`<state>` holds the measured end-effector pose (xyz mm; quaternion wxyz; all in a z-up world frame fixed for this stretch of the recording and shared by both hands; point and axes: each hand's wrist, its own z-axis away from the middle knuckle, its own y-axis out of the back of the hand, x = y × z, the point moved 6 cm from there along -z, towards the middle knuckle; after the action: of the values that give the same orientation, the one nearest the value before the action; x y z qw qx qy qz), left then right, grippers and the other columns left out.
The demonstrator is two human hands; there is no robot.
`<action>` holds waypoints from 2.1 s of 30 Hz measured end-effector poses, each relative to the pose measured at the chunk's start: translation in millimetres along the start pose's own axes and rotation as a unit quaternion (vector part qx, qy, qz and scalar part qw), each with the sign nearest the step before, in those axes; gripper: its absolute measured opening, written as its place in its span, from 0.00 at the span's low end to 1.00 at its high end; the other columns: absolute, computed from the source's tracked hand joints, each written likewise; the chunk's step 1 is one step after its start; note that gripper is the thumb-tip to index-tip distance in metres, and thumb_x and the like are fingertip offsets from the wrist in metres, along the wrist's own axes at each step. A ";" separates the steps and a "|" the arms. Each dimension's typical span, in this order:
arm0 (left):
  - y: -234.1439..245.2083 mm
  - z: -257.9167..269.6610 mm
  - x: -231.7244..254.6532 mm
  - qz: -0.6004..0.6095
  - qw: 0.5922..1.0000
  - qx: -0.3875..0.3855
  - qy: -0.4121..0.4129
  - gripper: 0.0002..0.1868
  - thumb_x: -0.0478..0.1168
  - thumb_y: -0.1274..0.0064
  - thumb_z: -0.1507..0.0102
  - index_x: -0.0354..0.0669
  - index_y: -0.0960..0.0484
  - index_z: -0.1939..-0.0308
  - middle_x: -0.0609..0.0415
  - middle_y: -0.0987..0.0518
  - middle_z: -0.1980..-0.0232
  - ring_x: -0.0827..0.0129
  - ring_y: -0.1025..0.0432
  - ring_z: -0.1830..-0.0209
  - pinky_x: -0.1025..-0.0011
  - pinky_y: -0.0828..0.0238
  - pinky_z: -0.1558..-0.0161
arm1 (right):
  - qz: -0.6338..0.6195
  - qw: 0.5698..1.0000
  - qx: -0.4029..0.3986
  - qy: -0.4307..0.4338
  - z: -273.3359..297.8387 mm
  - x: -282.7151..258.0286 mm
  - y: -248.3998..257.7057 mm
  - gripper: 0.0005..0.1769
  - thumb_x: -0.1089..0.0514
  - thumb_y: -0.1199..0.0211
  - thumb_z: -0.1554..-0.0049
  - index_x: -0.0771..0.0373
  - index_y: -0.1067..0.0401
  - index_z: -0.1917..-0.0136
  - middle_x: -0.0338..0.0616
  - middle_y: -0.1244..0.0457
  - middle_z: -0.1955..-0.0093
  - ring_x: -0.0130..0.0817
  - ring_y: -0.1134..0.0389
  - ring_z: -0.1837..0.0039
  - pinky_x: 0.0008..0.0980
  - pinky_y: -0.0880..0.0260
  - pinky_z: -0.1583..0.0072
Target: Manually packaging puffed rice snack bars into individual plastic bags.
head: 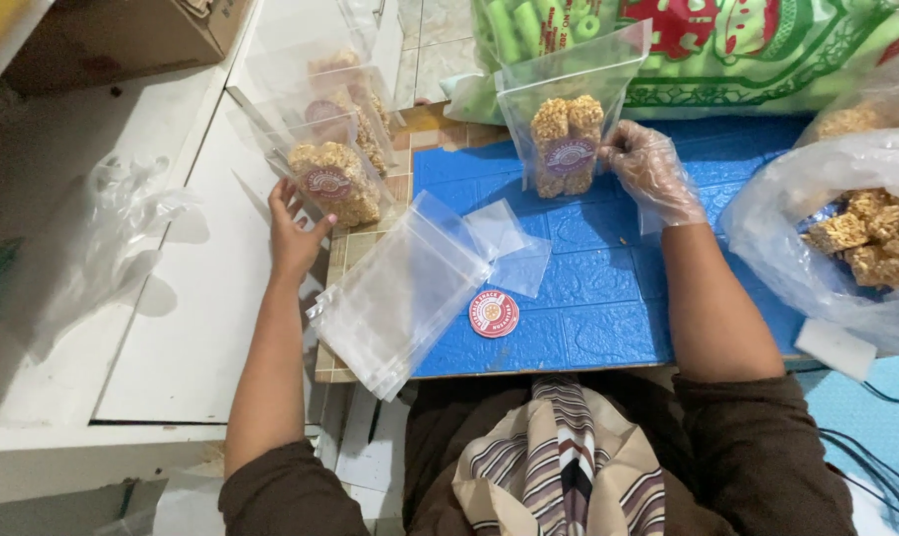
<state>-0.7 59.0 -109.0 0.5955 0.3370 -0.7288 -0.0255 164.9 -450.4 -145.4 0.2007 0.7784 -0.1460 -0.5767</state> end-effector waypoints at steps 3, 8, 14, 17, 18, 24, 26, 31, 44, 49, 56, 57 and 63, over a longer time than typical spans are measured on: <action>14.0 4.1 18.7 -0.060 0.996 0.058 -0.040 0.49 0.23 0.38 0.44 0.41 0.53 0.27 0.30 0.45 0.28 0.30 0.47 0.29 0.43 0.42 0.31 | 0.003 1.000 0.006 -0.015 -2.0 4.6 -2.6 0.03 0.56 0.33 0.43 0.49 0.26 0.59 0.34 0.34 0.67 0.28 0.33 0.60 0.26 0.36 0.57; 31.7 18.7 76.9 -0.097 0.944 0.237 -0.208 0.31 0.21 0.57 0.51 0.45 0.40 0.44 0.48 0.38 0.40 0.55 0.38 0.39 0.63 0.40 0.42 | -0.005 1.000 0.010 -0.012 0.8 -2.5 -6.2 0.04 0.56 0.34 0.44 0.50 0.27 0.61 0.35 0.35 0.70 0.29 0.34 0.62 0.26 0.37 0.59; -1.9 19.6 129.8 -0.056 0.910 0.232 -0.338 0.26 0.21 0.58 0.51 0.42 0.38 0.50 0.50 0.36 0.46 0.59 0.37 0.46 0.68 0.40 0.48 | 0.024 0.999 0.030 -0.005 -0.5 -11.2 -12.1 0.06 0.56 0.33 0.45 0.48 0.27 0.63 0.33 0.36 0.72 0.31 0.32 0.64 0.27 0.36 0.62; -33.5 18.5 146.7 -0.036 0.901 0.186 -0.391 0.21 0.22 0.56 0.48 0.41 0.35 0.53 0.49 0.34 0.48 0.58 0.37 0.49 0.67 0.38 0.50 | -0.019 0.998 0.047 -0.020 3.5 -19.9 -15.4 0.08 0.56 0.34 0.45 0.46 0.28 0.65 0.29 0.37 0.73 0.24 0.35 0.66 0.22 0.39 0.62; -42.4 18.6 150.5 -0.036 0.901 0.186 -0.391 0.21 0.22 0.56 0.48 0.41 0.35 0.53 0.49 0.34 0.48 0.58 0.37 0.49 0.67 0.38 0.50 | -0.018 0.998 0.047 -0.020 3.9 -19.3 -15.2 0.08 0.56 0.34 0.45 0.46 0.28 0.65 0.29 0.37 0.73 0.24 0.35 0.66 0.22 0.39 0.62; -123.6 22.6 165.9 -0.058 0.911 -0.018 -0.408 0.21 0.23 0.52 0.43 0.41 0.29 0.47 0.50 0.30 0.47 0.55 0.35 0.44 0.66 0.32 0.48 | -0.045 0.997 0.054 0.006 5.6 -21.4 -14.9 0.08 0.56 0.30 0.46 0.49 0.28 0.65 0.32 0.38 0.74 0.27 0.37 0.67 0.23 0.40 0.62; -155.8 14.2 152.0 -0.066 0.936 -0.114 -0.328 0.27 0.27 0.48 0.40 0.38 0.34 0.37 0.44 0.32 0.41 0.51 0.34 0.41 0.62 0.29 0.45 | -0.035 0.998 0.050 0.014 3.8 -21.6 -16.4 0.09 0.55 0.30 0.46 0.47 0.28 0.65 0.30 0.38 0.75 0.27 0.37 0.67 0.22 0.40 0.63; -204.4 3.1 125.8 -0.020 0.952 -0.202 -0.230 0.39 0.34 0.43 0.39 0.36 0.47 0.28 0.34 0.38 0.34 0.37 0.38 0.35 0.50 0.30 0.39 | -0.073 0.996 0.046 0.006 9.0 -27.2 -14.5 0.09 0.54 0.30 0.47 0.46 0.28 0.66 0.31 0.39 0.75 0.25 0.40 0.68 0.21 0.43 0.63; -259.7 -17.7 92.5 0.037 0.946 -0.308 -0.093 0.53 0.43 0.33 0.41 0.36 0.56 0.24 0.26 0.43 0.28 0.36 0.44 0.28 0.46 0.37 0.32 | -0.085 0.996 0.040 0.002 15.5 -42.3 -17.6 0.08 0.57 0.32 0.47 0.50 0.28 0.67 0.35 0.39 0.76 0.27 0.41 0.69 0.22 0.45 0.65; -269.7 -14.3 90.3 0.055 0.945 -0.314 -0.076 0.49 0.43 0.37 0.37 0.31 0.55 0.26 0.27 0.41 0.30 0.39 0.42 0.30 0.48 0.33 0.34 | -0.103 0.994 0.032 0.006 17.0 -43.5 -17.8 0.07 0.58 0.33 0.47 0.50 0.28 0.66 0.34 0.39 0.76 0.25 0.40 0.68 0.21 0.45 0.64; -286.5 -27.2 58.2 0.165 0.943 -0.278 -0.073 0.39 0.36 0.34 0.40 0.40 0.41 0.31 0.38 0.27 0.41 0.47 0.32 0.37 0.56 0.23 0.42 | -0.096 0.995 0.028 0.005 16.6 -46.3 -17.3 0.07 0.61 0.33 0.47 0.52 0.26 0.65 0.35 0.37 0.74 0.25 0.39 0.68 0.20 0.44 0.64; -287.1 -27.2 56.0 0.166 0.943 -0.279 -0.072 0.39 0.36 0.34 0.40 0.40 0.41 0.31 0.38 0.27 0.41 0.47 0.32 0.37 0.56 0.23 0.42 | -0.096 0.995 0.028 0.002 16.6 -43.5 -17.3 0.07 0.61 0.33 0.47 0.52 0.26 0.65 0.35 0.37 0.74 0.25 0.39 0.68 0.20 0.44 0.64; -287.4 -31.8 50.7 0.151 0.947 -0.270 -0.085 0.41 0.34 0.34 0.41 0.38 0.42 0.29 0.35 0.25 0.43 0.49 0.30 0.39 0.56 0.23 0.43 | -0.064 0.997 0.000 0.043 12.4 -37.5 -15.1 0.04 0.63 0.29 0.49 0.59 0.25 0.61 0.48 0.35 0.69 0.36 0.35 0.64 0.31 0.37 0.62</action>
<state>156.6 -177.6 -182.7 0.5969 0.0461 -0.7848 -0.1600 142.0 -421.8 -124.3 0.1696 0.8101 -0.0867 -0.5545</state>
